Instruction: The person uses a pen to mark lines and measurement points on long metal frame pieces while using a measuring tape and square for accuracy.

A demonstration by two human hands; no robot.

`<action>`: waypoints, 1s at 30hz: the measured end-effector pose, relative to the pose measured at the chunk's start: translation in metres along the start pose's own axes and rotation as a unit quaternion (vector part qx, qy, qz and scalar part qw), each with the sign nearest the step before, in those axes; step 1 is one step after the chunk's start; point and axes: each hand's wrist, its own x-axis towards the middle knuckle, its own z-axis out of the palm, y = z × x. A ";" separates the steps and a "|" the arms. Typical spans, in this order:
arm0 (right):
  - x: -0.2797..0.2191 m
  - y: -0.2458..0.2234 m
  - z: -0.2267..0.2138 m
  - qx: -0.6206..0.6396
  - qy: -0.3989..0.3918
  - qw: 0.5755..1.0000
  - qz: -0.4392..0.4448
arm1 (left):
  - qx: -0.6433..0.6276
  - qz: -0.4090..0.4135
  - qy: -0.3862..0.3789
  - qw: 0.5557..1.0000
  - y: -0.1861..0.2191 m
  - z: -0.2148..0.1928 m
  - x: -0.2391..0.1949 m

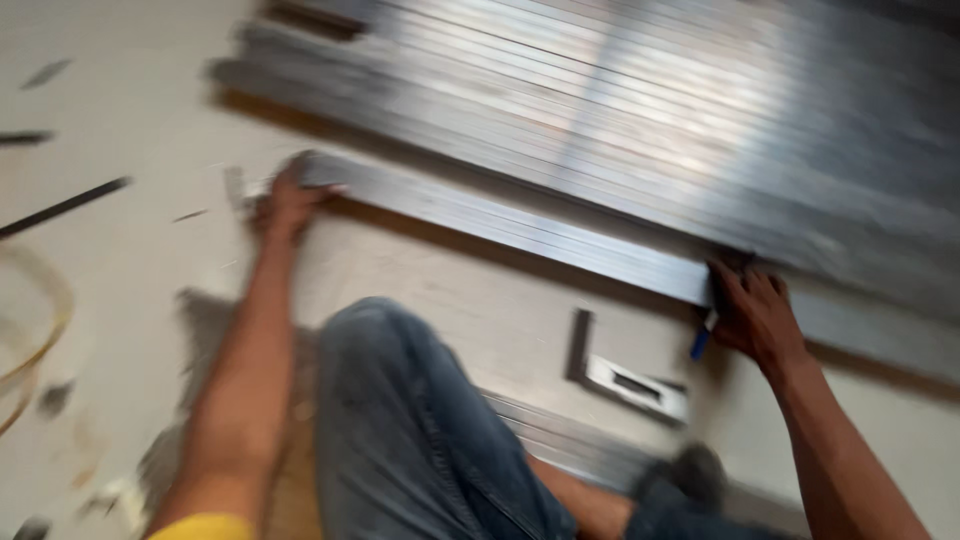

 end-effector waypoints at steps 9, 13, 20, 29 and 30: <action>-0.033 0.024 0.011 0.099 0.107 0.988 0.055 | 0.268 0.004 0.076 0.960 0.070 -0.012 -0.031; -0.040 0.026 0.018 0.139 0.129 0.979 0.081 | 0.252 0.340 -0.104 0.900 0.185 0.025 -0.065; -0.036 0.037 0.061 0.208 0.146 0.960 0.120 | 0.362 0.564 -0.477 0.569 0.272 0.198 -0.201; -0.028 0.038 0.087 0.191 0.149 0.962 0.127 | 0.318 0.576 -0.533 0.532 0.269 0.233 -0.225; -0.027 0.038 0.087 0.185 0.149 0.964 0.124 | 0.297 0.539 -0.574 0.540 0.272 0.226 -0.224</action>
